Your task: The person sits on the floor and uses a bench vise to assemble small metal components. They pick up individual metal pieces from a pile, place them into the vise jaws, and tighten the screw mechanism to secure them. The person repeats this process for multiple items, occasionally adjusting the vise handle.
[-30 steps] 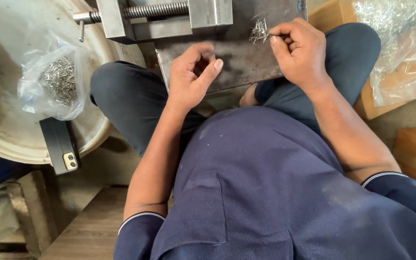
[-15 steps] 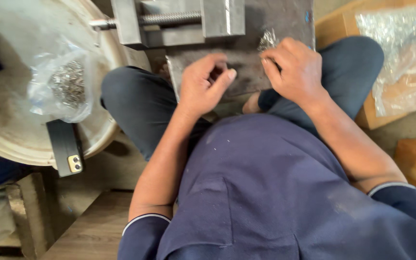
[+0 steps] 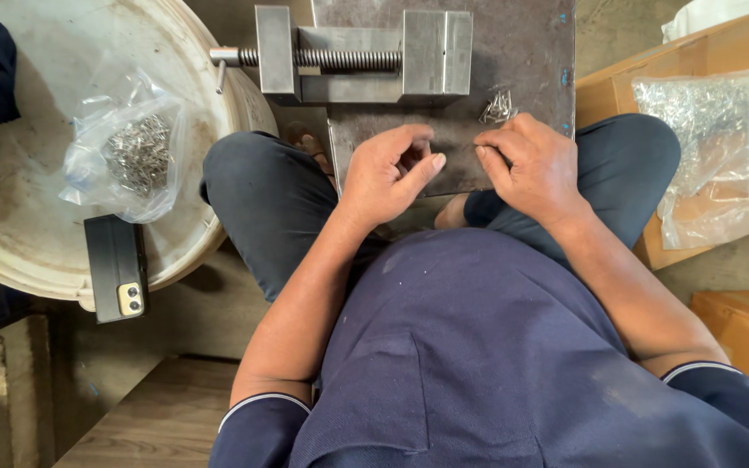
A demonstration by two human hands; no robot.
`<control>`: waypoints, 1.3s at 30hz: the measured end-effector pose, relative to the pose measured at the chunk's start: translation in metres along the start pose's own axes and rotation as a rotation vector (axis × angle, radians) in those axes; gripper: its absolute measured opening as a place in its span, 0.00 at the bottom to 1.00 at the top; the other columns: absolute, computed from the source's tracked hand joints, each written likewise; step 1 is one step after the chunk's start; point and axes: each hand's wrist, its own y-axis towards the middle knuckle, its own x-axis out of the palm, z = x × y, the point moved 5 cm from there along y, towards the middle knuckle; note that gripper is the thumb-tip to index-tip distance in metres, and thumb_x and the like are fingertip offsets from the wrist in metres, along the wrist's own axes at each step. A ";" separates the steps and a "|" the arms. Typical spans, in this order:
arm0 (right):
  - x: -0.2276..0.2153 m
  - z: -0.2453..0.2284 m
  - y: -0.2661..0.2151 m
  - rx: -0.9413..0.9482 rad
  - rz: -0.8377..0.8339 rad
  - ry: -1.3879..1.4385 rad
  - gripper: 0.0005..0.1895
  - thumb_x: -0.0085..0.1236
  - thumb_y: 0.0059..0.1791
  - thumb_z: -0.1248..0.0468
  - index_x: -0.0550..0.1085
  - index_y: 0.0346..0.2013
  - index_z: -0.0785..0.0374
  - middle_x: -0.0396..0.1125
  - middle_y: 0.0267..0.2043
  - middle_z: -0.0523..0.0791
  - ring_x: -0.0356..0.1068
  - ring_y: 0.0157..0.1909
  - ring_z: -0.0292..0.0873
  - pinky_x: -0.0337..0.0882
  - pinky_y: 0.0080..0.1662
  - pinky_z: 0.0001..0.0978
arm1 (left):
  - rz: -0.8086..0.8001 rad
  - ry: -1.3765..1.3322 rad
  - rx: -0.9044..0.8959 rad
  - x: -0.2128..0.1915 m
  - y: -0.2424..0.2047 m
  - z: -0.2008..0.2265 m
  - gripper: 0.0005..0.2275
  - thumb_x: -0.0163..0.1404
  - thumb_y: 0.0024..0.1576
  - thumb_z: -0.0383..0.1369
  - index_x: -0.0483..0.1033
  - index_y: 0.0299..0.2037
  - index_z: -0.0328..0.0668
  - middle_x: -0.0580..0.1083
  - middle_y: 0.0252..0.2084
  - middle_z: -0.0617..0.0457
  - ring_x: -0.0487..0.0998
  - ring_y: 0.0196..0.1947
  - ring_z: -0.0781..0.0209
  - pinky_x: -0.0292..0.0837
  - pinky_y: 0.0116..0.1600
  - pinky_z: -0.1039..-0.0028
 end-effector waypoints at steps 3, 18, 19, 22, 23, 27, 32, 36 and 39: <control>0.003 0.007 -0.006 0.013 -0.015 0.095 0.04 0.65 0.52 0.65 0.81 0.41 0.59 0.69 0.37 0.45 0.70 0.34 0.44 0.69 0.37 0.35 | 0.015 0.085 0.098 -0.003 0.002 -0.002 0.12 0.60 0.61 0.33 0.76 0.50 0.36 0.75 0.34 0.53 0.76 0.30 0.67 0.73 0.37 0.77; 0.011 0.011 -0.005 0.025 -0.003 0.119 0.03 0.66 0.54 0.69 0.79 0.41 0.63 0.69 0.38 0.45 0.71 0.34 0.38 0.67 0.36 0.28 | -0.032 0.001 0.053 0.000 -0.003 -0.011 0.11 0.60 0.63 0.32 0.76 0.51 0.37 0.75 0.34 0.55 0.76 0.29 0.68 0.73 0.36 0.78; 0.012 0.009 -0.005 0.009 -0.007 0.076 0.03 0.67 0.54 0.68 0.79 0.40 0.62 0.69 0.37 0.45 0.71 0.34 0.39 0.67 0.36 0.29 | -0.029 0.017 0.064 0.000 -0.004 -0.009 0.10 0.60 0.63 0.32 0.76 0.51 0.38 0.75 0.34 0.55 0.76 0.29 0.68 0.73 0.36 0.77; 0.014 0.010 0.000 0.092 -0.042 0.171 0.03 0.66 0.54 0.67 0.79 0.39 0.63 0.69 0.35 0.45 0.66 0.29 0.38 0.65 0.33 0.29 | -0.024 0.061 0.059 -0.002 0.000 -0.001 0.14 0.58 0.62 0.35 0.75 0.53 0.38 0.77 0.35 0.53 0.79 0.30 0.63 0.75 0.38 0.74; 0.016 0.011 0.001 0.141 -0.065 0.242 0.04 0.65 0.54 0.67 0.78 0.40 0.64 0.68 0.34 0.45 0.64 0.27 0.37 0.64 0.32 0.29 | -0.024 0.119 0.102 -0.003 0.001 0.003 0.15 0.57 0.62 0.36 0.75 0.54 0.38 0.77 0.36 0.51 0.79 0.33 0.59 0.74 0.39 0.71; 0.043 0.023 -0.010 0.669 -0.220 1.292 0.04 0.59 0.57 0.66 0.74 0.43 0.64 0.67 0.33 0.40 0.63 0.30 0.31 0.62 0.32 0.22 | -0.060 0.222 0.157 -0.002 -0.001 0.009 0.15 0.52 0.64 0.38 0.75 0.56 0.39 0.78 0.37 0.49 0.78 0.37 0.50 0.72 0.42 0.64; 0.060 0.015 -0.010 0.734 -0.331 1.650 0.05 0.57 0.57 0.65 0.72 0.42 0.65 0.67 0.31 0.42 0.65 0.28 0.33 0.64 0.31 0.22 | -0.128 0.219 0.121 0.001 0.000 0.001 0.08 0.50 0.66 0.38 0.77 0.41 0.42 0.73 0.30 0.48 0.76 0.33 0.48 0.70 0.38 0.61; 0.056 0.006 -0.002 0.590 -0.257 1.422 0.05 0.58 0.57 0.66 0.72 0.45 0.64 0.69 0.37 0.42 0.67 0.32 0.33 0.68 0.35 0.24 | -0.173 0.104 0.091 -0.001 -0.001 -0.004 0.09 0.50 0.66 0.37 0.75 0.38 0.40 0.72 0.29 0.47 0.75 0.31 0.50 0.69 0.37 0.64; 0.035 -0.003 0.007 0.285 -0.190 0.997 0.07 0.61 0.56 0.68 0.73 0.47 0.66 0.69 0.41 0.43 0.67 0.37 0.35 0.70 0.40 0.25 | -0.225 0.014 0.029 -0.002 0.000 -0.009 0.10 0.49 0.66 0.37 0.75 0.38 0.40 0.73 0.29 0.48 0.75 0.29 0.52 0.69 0.36 0.66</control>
